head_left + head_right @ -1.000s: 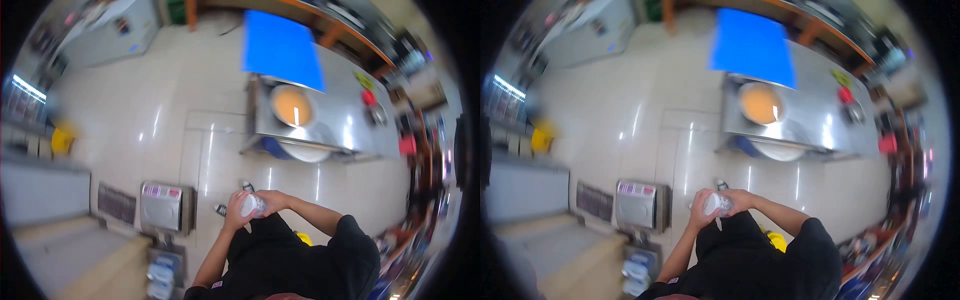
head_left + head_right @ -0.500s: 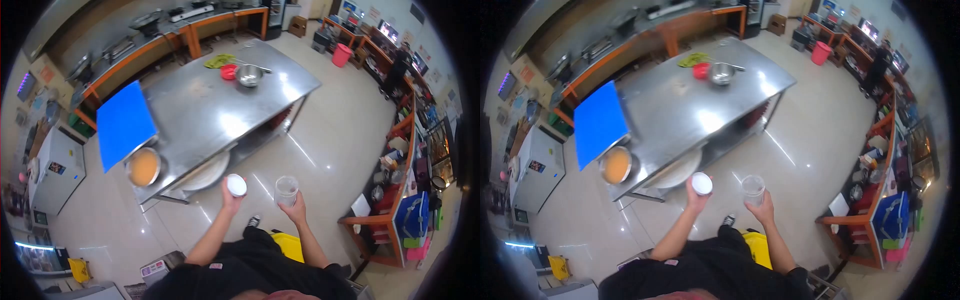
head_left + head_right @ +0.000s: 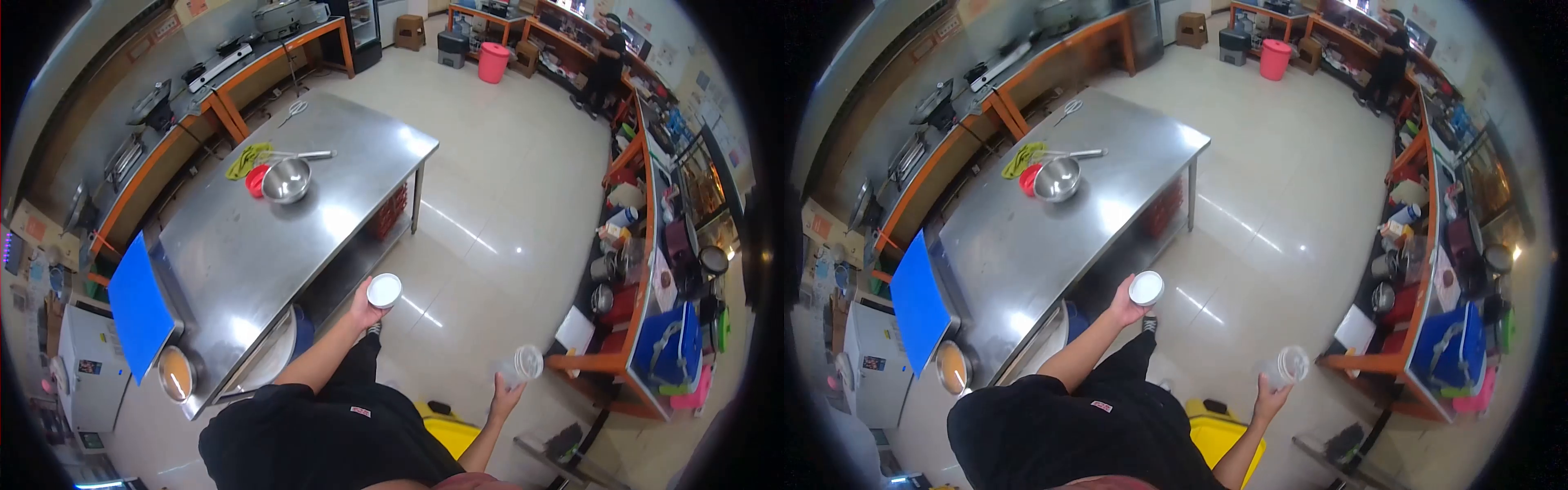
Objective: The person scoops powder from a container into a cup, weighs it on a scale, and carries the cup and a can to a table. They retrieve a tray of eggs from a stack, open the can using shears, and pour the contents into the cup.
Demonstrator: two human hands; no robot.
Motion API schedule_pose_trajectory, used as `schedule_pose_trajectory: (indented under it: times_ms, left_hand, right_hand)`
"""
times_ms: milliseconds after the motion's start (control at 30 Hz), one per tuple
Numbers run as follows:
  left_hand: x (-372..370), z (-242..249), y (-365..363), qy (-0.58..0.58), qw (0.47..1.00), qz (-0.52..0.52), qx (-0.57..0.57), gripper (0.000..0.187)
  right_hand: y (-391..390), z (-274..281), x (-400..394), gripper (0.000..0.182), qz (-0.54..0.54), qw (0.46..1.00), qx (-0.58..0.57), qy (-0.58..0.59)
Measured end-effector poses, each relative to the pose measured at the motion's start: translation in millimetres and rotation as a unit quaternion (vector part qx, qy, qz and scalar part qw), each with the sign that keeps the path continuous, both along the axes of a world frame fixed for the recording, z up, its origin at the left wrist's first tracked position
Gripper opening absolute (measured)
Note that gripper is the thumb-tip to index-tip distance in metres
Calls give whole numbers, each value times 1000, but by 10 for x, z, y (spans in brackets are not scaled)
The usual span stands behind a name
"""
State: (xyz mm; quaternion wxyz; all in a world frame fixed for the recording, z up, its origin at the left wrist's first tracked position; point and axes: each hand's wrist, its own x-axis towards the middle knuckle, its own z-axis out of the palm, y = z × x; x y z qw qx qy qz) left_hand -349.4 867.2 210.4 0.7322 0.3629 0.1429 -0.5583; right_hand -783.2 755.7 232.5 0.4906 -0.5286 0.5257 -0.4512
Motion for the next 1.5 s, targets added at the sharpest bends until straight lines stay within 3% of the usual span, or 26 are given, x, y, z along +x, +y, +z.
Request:
schedule_pose_trajectory:
  times_ms: [100, 233, 267, 400, 500, 567, 667, 733, 833, 933, 1000, 1033, 1100, 1167, 1233, 1267, 1333, 1367, 1433, 1500]
  left_hand:
    - [637, -44, -649, -18, 1000, 22, 12, 52]
    - [1634, -184, -1410, -36, 993, 107, 41, 48]
    - [1965, -454, -1589, -16, 993, 121, -2, 51]
    - [3019, -430, -2140, -32, 973, 227, -35, 44]
    - [3950, -252, -2582, -113, 935, 335, 23, 36]
    - [4459, -245, -2777, -161, 895, 410, 74, 32]
    - [5278, -543, -2895, -152, 833, 511, 145, 31]
    - [5692, -750, -2845, -203, 773, 562, 214, 33]
    - [5912, -680, -2746, -157, 685, 667, 247, 35]
    - [5993, -994, -2481, -130, 582, 757, 266, 37]
    - [5989, -1302, -2398, -195, 539, 749, 332, 44]
    - [5832, -1121, -2456, -252, 514, 631, 524, 56]
    - [5593, -699, -2902, -276, 431, 627, 587, 68]
    - [5260, -329, -3352, -332, 414, 571, 626, 74]
    - [5041, -326, -3925, -425, 551, 602, 392, 79]
    - [4890, -259, -4188, -429, 676, 534, 272, 88]
    - [4588, 574, -4776, -520, 756, 278, 285, 103]
    - [4516, 695, -5062, -532, 740, 309, 272, 107]
    - [4527, 815, -5508, -563, 700, 363, 246, 113]
    - [4671, 734, -5690, -504, 702, 432, 258, 113]
  right_hand:
    - [-576, -101, 242, 72, -13, 998, 19, 61]
    - [-1483, 276, 893, 72, 1, 995, -13, 102]
    - [-1735, 328, 1012, 71, -3, 995, -20, 95]
    - [-2713, 599, 1499, 68, -34, 997, -35, 65]
    - [-3554, 772, 1845, 74, 11, 987, -37, 159]
    - [-4206, 643, 1958, 76, 24, 974, -20, 224]
    - [-5175, 498, 2483, 76, 58, 989, -64, 123]
    - [-5899, 495, 2909, 76, 112, 983, -52, 139]
    - [-7021, 584, 3636, 74, 175, 958, -60, 218]
    - [-7789, 849, 4859, 70, 297, 944, -58, 131]
    - [-8157, 949, 5783, 70, 411, 897, -36, 160]
    - [-8185, 1060, 6280, 69, 464, 867, -36, 176]
    - [-8189, 1146, 7153, 73, 564, 799, -86, 190]
    - [-8065, 1076, 7922, 79, 646, 727, -147, 181]
    - [-7733, 1026, 8609, 85, 723, 650, -181, 147]
    - [-7487, 1048, 8871, 87, 753, 615, -178, 153]
    - [-6961, 1094, 9347, 89, 800, 527, -231, 172]
    - [-6723, 1156, 9498, 89, 813, 474, -283, 186]
    - [-6328, 1284, 9737, 90, 857, 400, -264, 191]
    - [-6215, 1254, 9965, 91, 875, 348, -316, 116]
